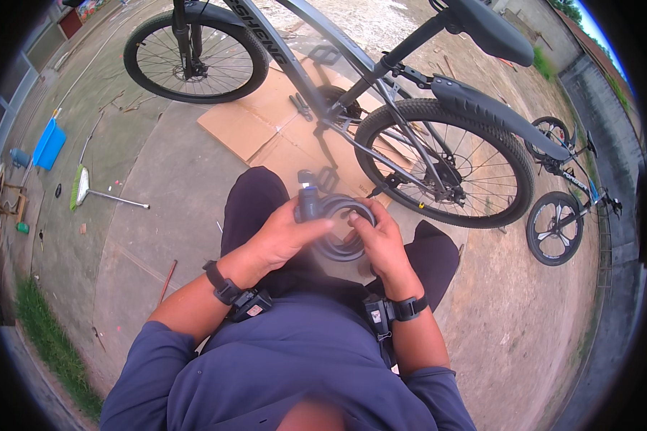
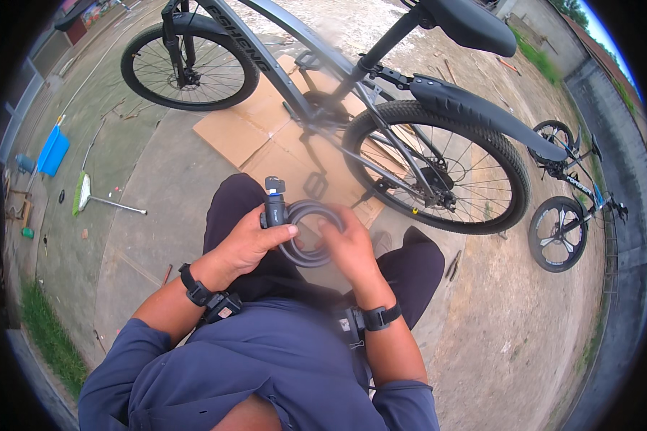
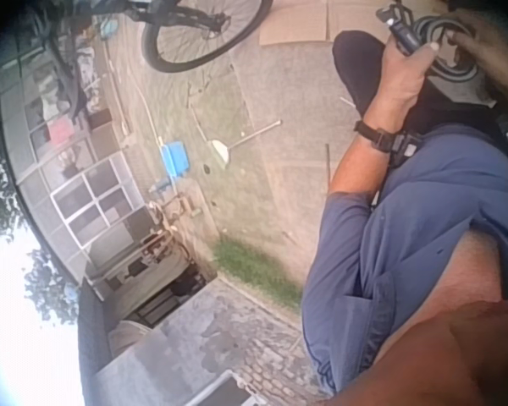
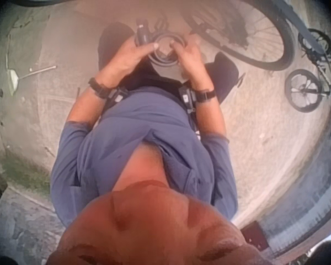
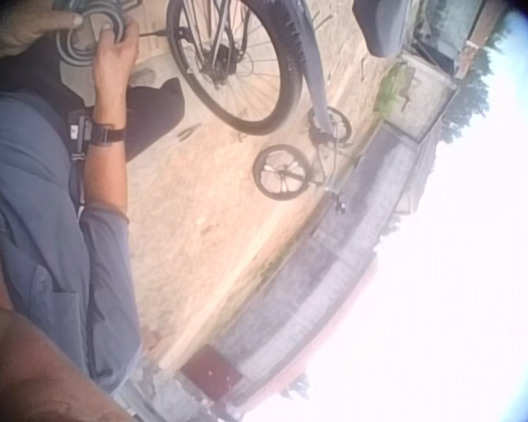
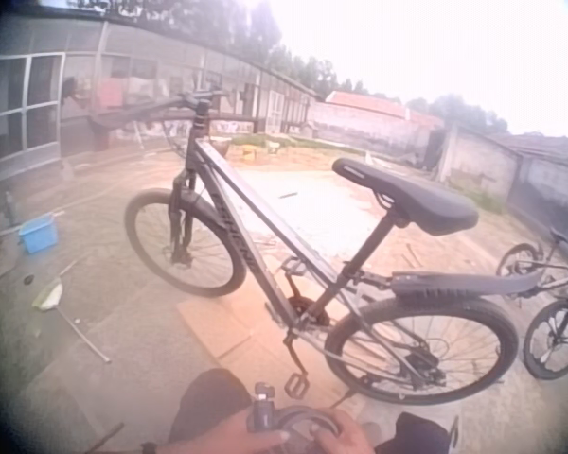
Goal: The person uses a screwdriver to tighten a plastic mount, then wraps a coiled cable lock around the seat post of a bicycle and secures it.
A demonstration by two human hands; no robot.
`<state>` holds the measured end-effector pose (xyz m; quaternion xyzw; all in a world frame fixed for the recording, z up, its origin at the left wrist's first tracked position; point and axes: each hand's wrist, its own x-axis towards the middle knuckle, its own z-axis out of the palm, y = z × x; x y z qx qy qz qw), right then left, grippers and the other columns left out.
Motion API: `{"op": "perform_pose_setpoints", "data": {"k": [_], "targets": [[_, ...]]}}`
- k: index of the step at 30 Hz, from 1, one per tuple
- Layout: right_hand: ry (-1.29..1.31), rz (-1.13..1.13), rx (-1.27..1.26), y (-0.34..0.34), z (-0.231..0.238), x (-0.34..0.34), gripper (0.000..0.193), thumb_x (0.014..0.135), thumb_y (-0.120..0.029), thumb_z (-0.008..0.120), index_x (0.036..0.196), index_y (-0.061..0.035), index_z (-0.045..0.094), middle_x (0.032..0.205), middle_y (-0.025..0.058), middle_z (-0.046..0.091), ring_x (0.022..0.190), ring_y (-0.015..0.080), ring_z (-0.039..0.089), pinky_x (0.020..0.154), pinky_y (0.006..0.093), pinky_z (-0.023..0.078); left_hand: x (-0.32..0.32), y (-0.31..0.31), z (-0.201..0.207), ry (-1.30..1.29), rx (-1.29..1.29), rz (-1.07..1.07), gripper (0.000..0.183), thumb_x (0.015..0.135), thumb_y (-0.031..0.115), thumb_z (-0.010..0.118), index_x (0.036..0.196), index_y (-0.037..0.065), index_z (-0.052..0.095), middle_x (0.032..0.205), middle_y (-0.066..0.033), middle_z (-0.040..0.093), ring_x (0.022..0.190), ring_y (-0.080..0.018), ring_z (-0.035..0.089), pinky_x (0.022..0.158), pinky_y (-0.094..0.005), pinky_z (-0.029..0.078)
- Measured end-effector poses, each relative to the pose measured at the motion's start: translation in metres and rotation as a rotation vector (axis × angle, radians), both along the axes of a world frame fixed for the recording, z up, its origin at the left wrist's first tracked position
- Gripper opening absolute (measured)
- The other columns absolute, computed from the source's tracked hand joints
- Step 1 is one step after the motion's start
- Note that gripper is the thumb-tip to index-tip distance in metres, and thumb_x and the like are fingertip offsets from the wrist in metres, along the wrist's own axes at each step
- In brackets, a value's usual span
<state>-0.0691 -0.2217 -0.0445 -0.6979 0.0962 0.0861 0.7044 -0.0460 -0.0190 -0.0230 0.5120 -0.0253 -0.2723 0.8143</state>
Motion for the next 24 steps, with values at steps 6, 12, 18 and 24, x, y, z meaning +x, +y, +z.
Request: {"op": "perform_pose_setpoints", "data": {"k": [6,12,18,24], "targets": [[0.009,0.0,0.002,0.001,0.002,0.0,0.037,0.094,-0.017,0.062,0.127,-0.0008,0.056,0.084,0.0066,0.066,0.069,0.0121,0.064,0.062,0.026,0.049,-0.001,0.0,-0.002,0.012,0.0,0.013,0.039,0.088,0.019,0.076,0.115,0.003,0.053,0.094,-0.0046,0.066,0.086,-0.0144,0.067,0.069,-0.0242,0.047],[-0.007,0.01,0.038,-0.001,0.001,-0.001,0.041,0.095,-0.017,0.062,0.131,0.0005,0.054,0.092,0.0074,0.067,0.075,0.013,0.065,0.066,0.0261,0.05,0.001,0.001,-0.002,0.002,0.007,0.007,0.041,0.087,0.019,0.076,0.118,0.002,0.054,0.095,-0.0054,0.068,0.086,-0.0129,0.066,0.068,-0.0237,0.046],[-0.057,-0.028,0.246,-0.002,0.02,0.005,0.049,0.095,-0.015,0.063,0.139,0.0011,0.048,0.116,0.0107,0.063,0.096,0.0172,0.066,0.081,0.0283,0.052,0.02,-0.001,0.002,-0.086,-0.014,0.032,0.051,0.088,0.014,0.074,0.13,-0.002,0.05,0.105,-0.0073,0.066,0.089,-0.0144,0.065,0.079,-0.0272,0.05],[-0.255,-0.04,0.211,-0.019,0.048,0.038,0.053,0.096,-0.016,0.063,0.141,0.0032,0.045,0.117,0.0126,0.062,0.097,0.0202,0.066,0.083,0.0312,0.054,0.059,-0.013,0.028,-0.281,0.032,-0.007,0.056,0.089,0.008,0.071,0.138,-0.003,0.046,0.12,-0.008,0.06,0.108,-0.0164,0.06,0.094,-0.0316,0.049]]}}
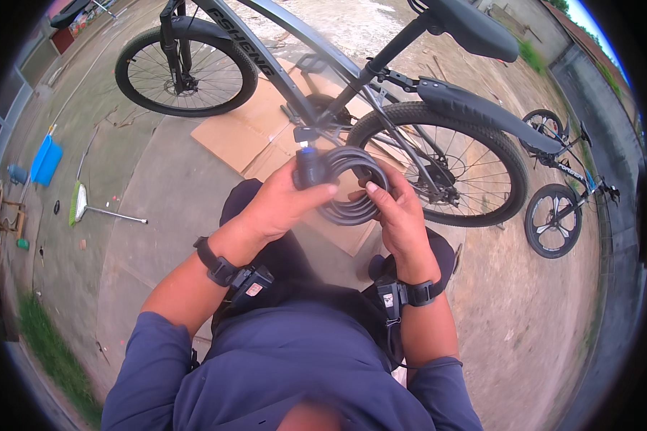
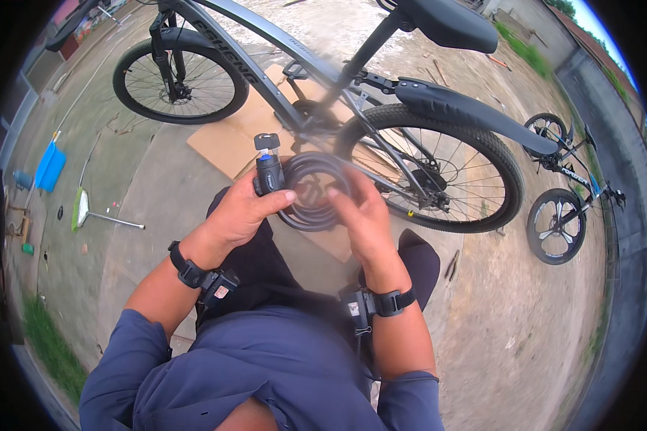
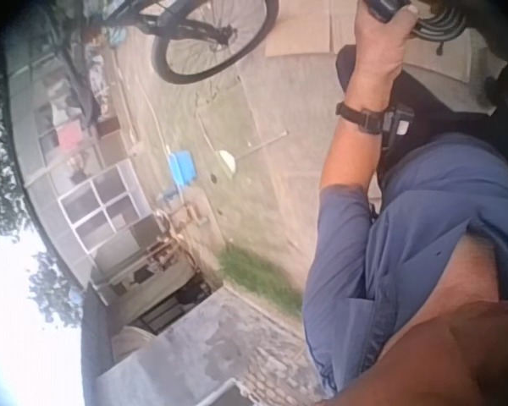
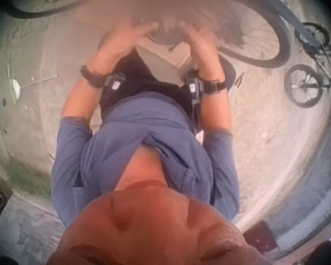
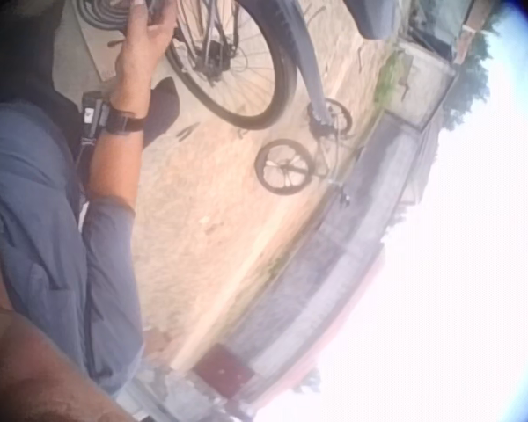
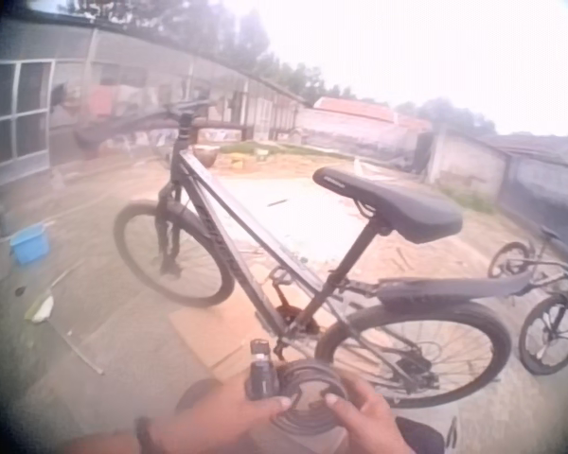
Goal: The person uses a screwdriver to tighten a plastic mount, then wraps a coiled cable lock around the seat post of a bicycle and secures it.
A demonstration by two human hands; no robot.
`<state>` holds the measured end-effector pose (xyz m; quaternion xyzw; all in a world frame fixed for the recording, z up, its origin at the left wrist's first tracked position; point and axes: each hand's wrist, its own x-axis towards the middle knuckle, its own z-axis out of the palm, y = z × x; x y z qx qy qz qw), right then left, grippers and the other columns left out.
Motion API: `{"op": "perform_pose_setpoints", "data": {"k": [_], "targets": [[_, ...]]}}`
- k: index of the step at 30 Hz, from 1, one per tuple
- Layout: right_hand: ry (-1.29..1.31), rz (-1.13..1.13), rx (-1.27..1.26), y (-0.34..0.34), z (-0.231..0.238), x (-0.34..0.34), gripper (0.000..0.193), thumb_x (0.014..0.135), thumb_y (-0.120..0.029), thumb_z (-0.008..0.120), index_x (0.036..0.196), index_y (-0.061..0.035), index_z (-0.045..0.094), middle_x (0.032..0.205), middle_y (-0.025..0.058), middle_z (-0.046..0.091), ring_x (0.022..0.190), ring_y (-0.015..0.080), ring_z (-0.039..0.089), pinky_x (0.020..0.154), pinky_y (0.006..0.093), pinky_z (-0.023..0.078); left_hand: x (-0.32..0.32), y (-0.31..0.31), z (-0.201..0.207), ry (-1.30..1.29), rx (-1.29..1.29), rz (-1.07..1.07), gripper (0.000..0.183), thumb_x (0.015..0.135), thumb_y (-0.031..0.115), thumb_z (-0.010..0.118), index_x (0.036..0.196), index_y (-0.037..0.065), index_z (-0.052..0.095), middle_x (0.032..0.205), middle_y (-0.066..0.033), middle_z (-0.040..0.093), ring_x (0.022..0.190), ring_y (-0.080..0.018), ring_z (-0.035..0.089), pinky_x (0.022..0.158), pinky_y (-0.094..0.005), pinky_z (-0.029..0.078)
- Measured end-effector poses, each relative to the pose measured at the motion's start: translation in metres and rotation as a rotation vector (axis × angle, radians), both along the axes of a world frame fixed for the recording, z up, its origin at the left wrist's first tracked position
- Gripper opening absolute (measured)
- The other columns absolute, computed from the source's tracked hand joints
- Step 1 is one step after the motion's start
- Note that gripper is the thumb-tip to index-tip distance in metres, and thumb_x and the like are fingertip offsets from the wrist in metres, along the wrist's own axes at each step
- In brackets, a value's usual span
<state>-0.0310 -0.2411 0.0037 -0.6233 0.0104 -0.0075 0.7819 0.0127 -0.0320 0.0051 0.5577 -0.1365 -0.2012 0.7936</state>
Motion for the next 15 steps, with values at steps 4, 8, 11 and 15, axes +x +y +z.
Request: {"op": "perform_pose_setpoints", "data": {"k": [4,8,11,15], "targets": [[0.02,0.1,0.144,-0.014,0.027,0.01,0.048,0.099,-0.026,0.061,0.136,0.0026,0.05,0.113,0.0123,0.064,0.095,0.0203,0.067,0.078,0.0318,0.058,0.017,-0.006,0.015,-0.095,-0.012,-0.002,0.056,0.088,0.008,0.07,0.138,-0.001,0.047,0.121,-0.0086,0.061,0.108,-0.0166,0.06,0.093,-0.0336,0.05],[0.039,-0.008,0.091,-0.02,0.032,0.02,0.036,0.101,-0.027,0.057,0.124,-0.0005,0.058,0.107,0.0089,0.067,0.094,0.017,0.067,0.077,0.0326,0.059,0.027,-0.012,0.017,-0.06,0.014,-0.008,0.048,0.088,0.003,0.069,0.133,-0.001,0.052,0.116,-0.0085,0.063,0.101,-0.016,0.064,0.09,-0.0325,0.053],[-0.004,-0.1,0.095,-0.024,0.024,0.027,0.022,0.1,-0.02,0.059,0.115,-0.0042,0.061,0.104,0.0058,0.068,0.094,0.0156,0.067,0.079,0.0354,0.059,0.03,-0.018,0.014,-0.031,0.05,0.013,0.041,0.087,-0.002,0.068,0.127,-0.001,0.056,0.112,-0.0086,0.065,0.094,-0.0158,0.066,0.087,-0.0314,0.054],[-0.054,-0.048,0.185,-0.041,0.02,0.037,0.018,0.098,-0.018,0.062,0.111,-0.0054,0.062,0.105,0.0059,0.068,0.094,0.0156,0.067,0.082,0.0358,0.058,0.042,-0.025,0.011,-0.028,0.051,0.035,0.035,0.087,-0.003,0.068,0.12,0.0,0.058,0.11,-0.0091,0.066,0.092,-0.0163,0.067,0.086,-0.0315,0.054]]}}
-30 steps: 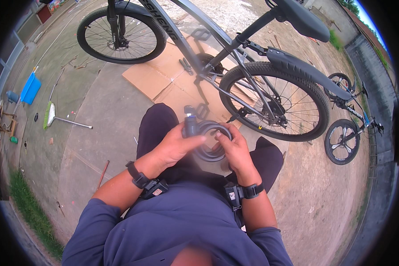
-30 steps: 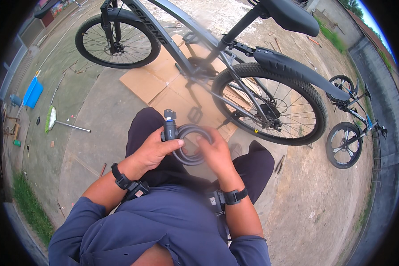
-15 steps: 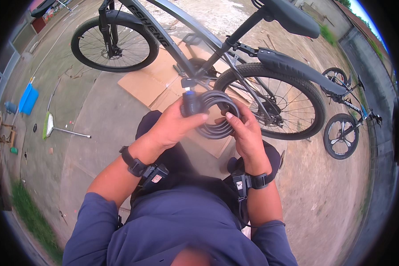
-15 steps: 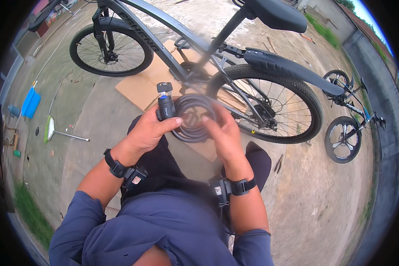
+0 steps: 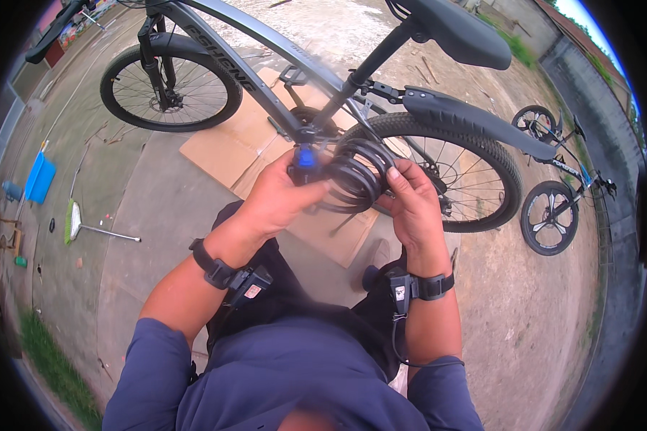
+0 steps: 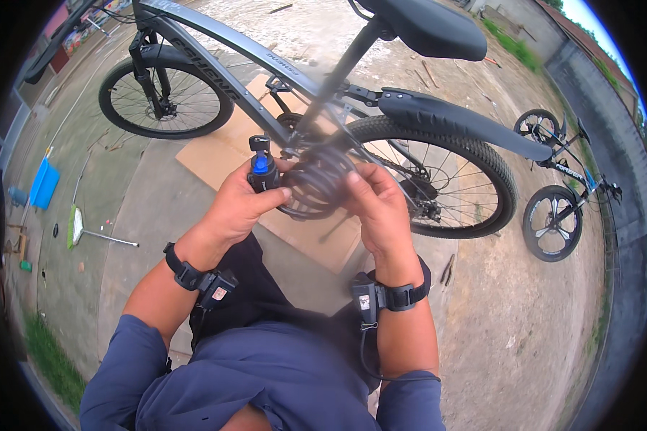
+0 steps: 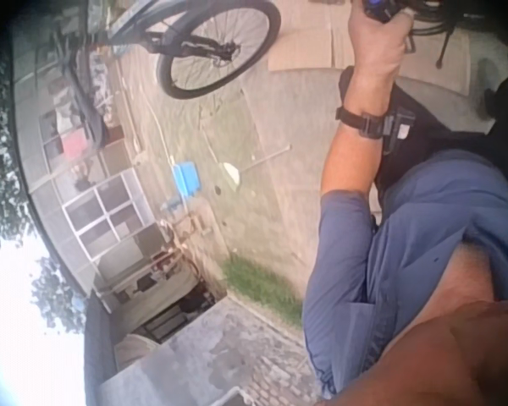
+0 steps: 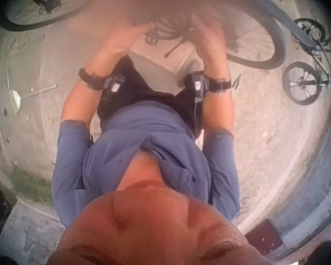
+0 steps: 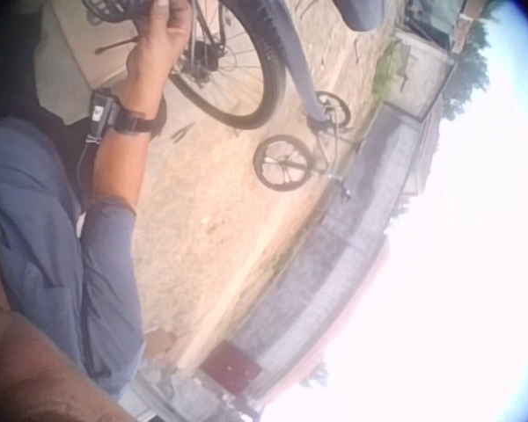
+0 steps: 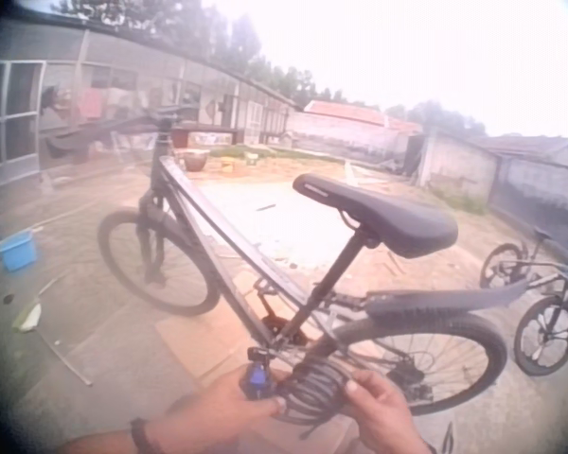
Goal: The person uses a screwdriver to tighten a plastic mount, then wraps a coiled cable lock around the seat post of a bicycle and secures it.
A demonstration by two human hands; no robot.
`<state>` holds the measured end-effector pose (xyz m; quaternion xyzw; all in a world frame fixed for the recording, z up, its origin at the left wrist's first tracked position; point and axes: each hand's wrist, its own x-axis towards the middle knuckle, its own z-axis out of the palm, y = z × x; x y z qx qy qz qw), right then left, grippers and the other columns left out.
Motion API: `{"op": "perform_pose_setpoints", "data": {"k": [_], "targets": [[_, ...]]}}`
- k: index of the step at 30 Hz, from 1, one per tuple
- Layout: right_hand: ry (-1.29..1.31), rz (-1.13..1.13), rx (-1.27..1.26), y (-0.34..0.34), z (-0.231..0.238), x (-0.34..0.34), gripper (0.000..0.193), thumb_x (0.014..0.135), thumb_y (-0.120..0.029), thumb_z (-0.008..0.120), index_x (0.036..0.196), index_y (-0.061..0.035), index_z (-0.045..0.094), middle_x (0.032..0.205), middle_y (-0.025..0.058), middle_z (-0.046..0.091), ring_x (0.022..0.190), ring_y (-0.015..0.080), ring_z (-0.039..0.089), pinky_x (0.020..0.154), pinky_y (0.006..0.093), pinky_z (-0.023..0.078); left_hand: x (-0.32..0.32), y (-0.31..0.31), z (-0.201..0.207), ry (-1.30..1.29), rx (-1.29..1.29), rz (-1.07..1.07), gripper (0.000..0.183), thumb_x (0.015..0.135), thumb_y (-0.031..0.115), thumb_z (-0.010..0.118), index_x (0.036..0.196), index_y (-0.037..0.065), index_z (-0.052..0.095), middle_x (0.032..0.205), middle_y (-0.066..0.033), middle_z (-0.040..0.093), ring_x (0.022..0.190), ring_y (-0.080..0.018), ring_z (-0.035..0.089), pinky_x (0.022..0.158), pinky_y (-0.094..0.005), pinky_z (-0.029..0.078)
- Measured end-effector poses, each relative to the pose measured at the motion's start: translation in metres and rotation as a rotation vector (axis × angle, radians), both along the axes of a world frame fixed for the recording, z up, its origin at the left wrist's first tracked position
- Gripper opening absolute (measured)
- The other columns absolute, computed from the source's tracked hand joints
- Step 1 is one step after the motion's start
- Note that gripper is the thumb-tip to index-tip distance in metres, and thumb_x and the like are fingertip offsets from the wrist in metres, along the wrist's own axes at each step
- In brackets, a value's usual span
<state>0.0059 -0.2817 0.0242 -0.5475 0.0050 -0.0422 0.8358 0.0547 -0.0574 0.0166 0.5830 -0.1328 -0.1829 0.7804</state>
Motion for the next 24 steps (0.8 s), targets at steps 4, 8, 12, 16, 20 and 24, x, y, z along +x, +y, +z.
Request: {"op": "perform_pose_setpoints", "data": {"k": [4,8,12,16,20,24], "targets": [[0.012,-0.041,0.062,-0.005,0.007,0.01,0.016,0.098,-0.017,0.064,0.109,-0.0057,0.062,0.103,0.0059,0.068,0.093,0.0146,0.065,0.084,0.0335,0.056,0.011,-0.009,0.0,-0.066,-0.078,0.015,0.032,0.086,-0.002,0.069,0.116,0.0,0.059,0.11,-0.0091,0.066,0.09,-0.0164,0.066,0.084,-0.0323,0.054],[-0.025,-0.071,0.04,-0.019,0.01,0.025,0.016,0.099,-0.018,0.063,0.11,-0.0059,0.062,0.1,0.0045,0.067,0.092,0.0149,0.065,0.082,0.0341,0.057,0.026,-0.011,0.001,-0.108,-0.027,-0.008,0.029,0.085,-0.002,0.071,0.112,0.001,0.059,0.112,-0.0085,0.065,0.093,-0.0149,0.064,0.085,-0.0316,0.053],[-0.036,-0.111,0.029,-0.02,0.016,0.039,0.014,0.1,-0.019,0.06,0.107,-0.0062,0.061,0.099,0.005,0.066,0.093,0.0165,0.065,0.081,0.0354,0.058,0.032,-0.018,0.008,-0.107,0.013,-0.035,0.029,0.083,-0.002,0.072,0.108,0.002,0.06,0.111,-0.0074,0.063,0.098,-0.0138,0.06,0.087,-0.0303,0.051],[-0.12,-0.122,0.132,-0.023,0.023,0.054,0.014,0.1,-0.02,0.06,0.102,-0.0056,0.059,0.092,0.0042,0.062,0.094,0.0191,0.065,0.082,0.0373,0.059,0.042,-0.019,0.005,-0.188,-0.006,-0.033,0.03,0.082,-0.004,0.072,0.108,0.003,0.058,0.11,-0.0074,0.059,0.101,-0.0153,0.058,0.086,-0.0302,0.05],[-0.211,-0.064,0.102,-0.041,0.026,0.064,0.019,0.099,-0.024,0.063,0.095,-0.0061,0.056,0.084,0.0027,0.056,0.093,0.0184,0.064,0.088,0.0417,0.058,0.057,-0.009,0.007,-0.136,-0.097,-0.038,0.03,0.082,-0.002,0.071,0.108,0.004,0.058,0.105,-0.0067,0.06,0.095,-0.0141,0.059,0.081,-0.0291,0.05],[-0.275,0.025,-0.074,-0.043,0.032,0.07,0.023,0.095,-0.025,0.067,0.092,-0.0056,0.056,0.087,0.0047,0.058,0.093,0.0179,0.062,0.092,0.0396,0.054,0.067,-0.007,0.009,-0.134,-0.189,-0.045,0.025,0.084,0.001,0.071,0.106,0.003,0.06,0.097,-0.0051,0.066,0.086,-0.0122,0.064,0.072,-0.0249,0.052]]}}
